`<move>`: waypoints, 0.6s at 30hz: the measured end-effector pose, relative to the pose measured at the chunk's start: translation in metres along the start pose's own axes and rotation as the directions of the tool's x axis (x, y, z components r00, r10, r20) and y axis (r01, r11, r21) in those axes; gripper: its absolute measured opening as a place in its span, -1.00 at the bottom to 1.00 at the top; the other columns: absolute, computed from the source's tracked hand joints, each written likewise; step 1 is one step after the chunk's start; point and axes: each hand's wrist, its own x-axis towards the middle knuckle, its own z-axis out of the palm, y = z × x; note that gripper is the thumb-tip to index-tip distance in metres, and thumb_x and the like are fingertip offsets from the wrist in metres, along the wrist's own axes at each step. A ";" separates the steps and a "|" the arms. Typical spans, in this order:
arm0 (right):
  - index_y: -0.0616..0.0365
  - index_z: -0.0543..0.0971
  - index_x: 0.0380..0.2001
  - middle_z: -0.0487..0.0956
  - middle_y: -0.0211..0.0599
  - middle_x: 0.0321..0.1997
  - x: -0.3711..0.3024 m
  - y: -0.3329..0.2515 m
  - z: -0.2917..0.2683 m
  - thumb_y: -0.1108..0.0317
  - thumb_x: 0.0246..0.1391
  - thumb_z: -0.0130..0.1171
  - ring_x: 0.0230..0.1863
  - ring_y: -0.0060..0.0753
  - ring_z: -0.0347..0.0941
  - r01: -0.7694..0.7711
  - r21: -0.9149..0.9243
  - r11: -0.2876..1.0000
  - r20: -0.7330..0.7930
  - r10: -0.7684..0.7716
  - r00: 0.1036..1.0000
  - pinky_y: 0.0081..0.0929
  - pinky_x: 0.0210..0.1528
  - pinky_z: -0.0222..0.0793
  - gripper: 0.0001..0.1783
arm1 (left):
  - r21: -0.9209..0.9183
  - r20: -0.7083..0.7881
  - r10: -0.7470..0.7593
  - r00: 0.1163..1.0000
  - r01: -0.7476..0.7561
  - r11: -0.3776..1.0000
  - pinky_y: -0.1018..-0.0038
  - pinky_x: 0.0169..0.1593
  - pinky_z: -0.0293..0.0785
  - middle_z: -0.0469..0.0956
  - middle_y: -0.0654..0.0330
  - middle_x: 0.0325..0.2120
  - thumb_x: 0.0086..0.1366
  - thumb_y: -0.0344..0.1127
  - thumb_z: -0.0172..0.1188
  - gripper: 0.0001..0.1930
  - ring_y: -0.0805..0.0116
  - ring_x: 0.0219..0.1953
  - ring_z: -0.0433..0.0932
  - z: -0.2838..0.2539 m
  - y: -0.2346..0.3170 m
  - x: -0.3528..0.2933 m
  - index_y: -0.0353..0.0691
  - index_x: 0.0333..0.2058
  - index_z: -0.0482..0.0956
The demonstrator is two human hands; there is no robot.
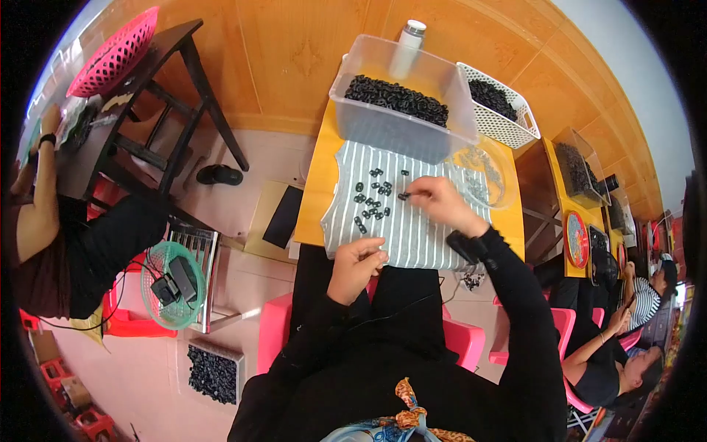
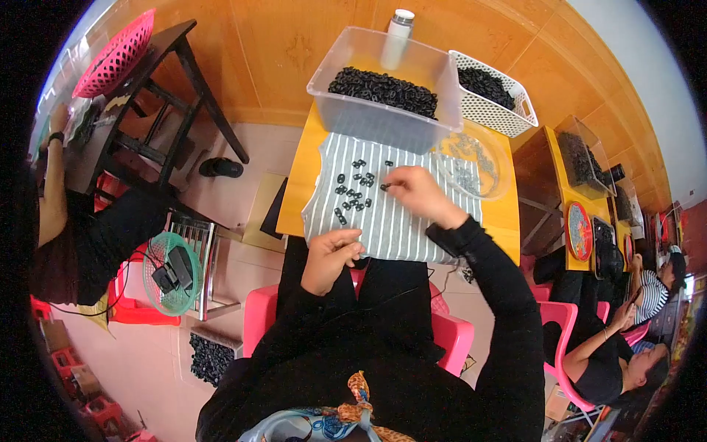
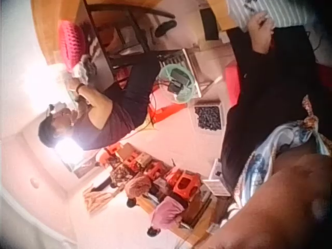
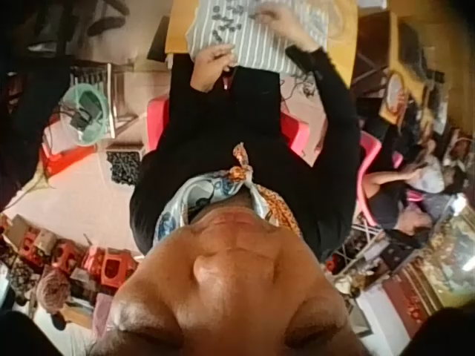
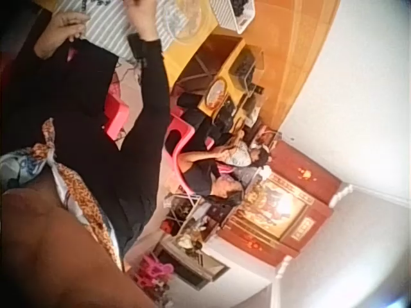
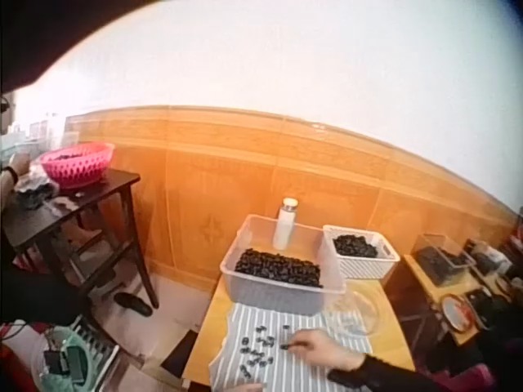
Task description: Manually assembling small black plastic components by hand at a workstation.
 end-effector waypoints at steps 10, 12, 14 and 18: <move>0.18 0.56 -0.33 0.43 -0.15 -0.40 0.067 -0.016 0.071 0.48 -0.20 0.22 -0.30 -0.06 0.43 0.242 -0.464 0.852 0.113 -0.214 0.970 -0.25 -0.26 0.36 -0.76 | -0.049 0.002 0.044 0.999 -0.044 0.998 0.67 -0.47 0.38 0.56 0.24 -0.47 0.18 -0.47 0.14 -0.74 0.59 -0.49 0.47 -0.009 -0.002 -0.001 -0.39 -0.13 0.50; 0.21 0.54 -0.39 0.43 -0.12 -0.41 0.068 -0.018 0.074 0.49 -0.20 0.20 -0.29 -0.02 0.45 0.229 -0.477 0.848 0.099 -0.208 0.973 -0.21 -0.26 0.36 -0.81 | -0.048 -0.012 0.050 0.999 -0.050 0.998 0.68 -0.47 0.37 0.56 0.24 -0.47 0.19 -0.47 0.14 -0.74 0.59 -0.49 0.47 -0.011 -0.002 -0.001 -0.39 -0.13 0.50; 0.23 0.51 -0.45 0.44 -0.09 -0.42 0.065 -0.018 0.073 0.49 -0.19 0.19 -0.28 0.01 0.46 0.203 -0.492 0.847 0.072 -0.193 0.979 -0.17 -0.26 0.37 -0.86 | -0.042 -0.028 0.009 1.000 -0.010 0.999 0.66 -0.45 0.37 0.58 0.17 -0.43 0.21 -0.47 0.12 -0.76 0.57 -0.47 0.49 -0.011 -0.001 0.000 -0.38 -0.13 0.51; 0.27 0.47 -0.44 0.49 -0.05 -0.45 0.042 -0.035 0.062 0.54 -0.17 0.11 -0.35 0.01 0.48 0.134 -0.252 0.958 0.040 -0.128 0.991 -0.20 -0.32 0.37 -0.87 | -0.063 -0.128 0.054 0.990 -0.063 0.996 0.67 -0.47 0.39 0.56 0.23 -0.45 0.20 -0.45 0.14 -0.71 0.56 -0.48 0.48 -0.012 -0.003 -0.002 -0.37 -0.09 0.48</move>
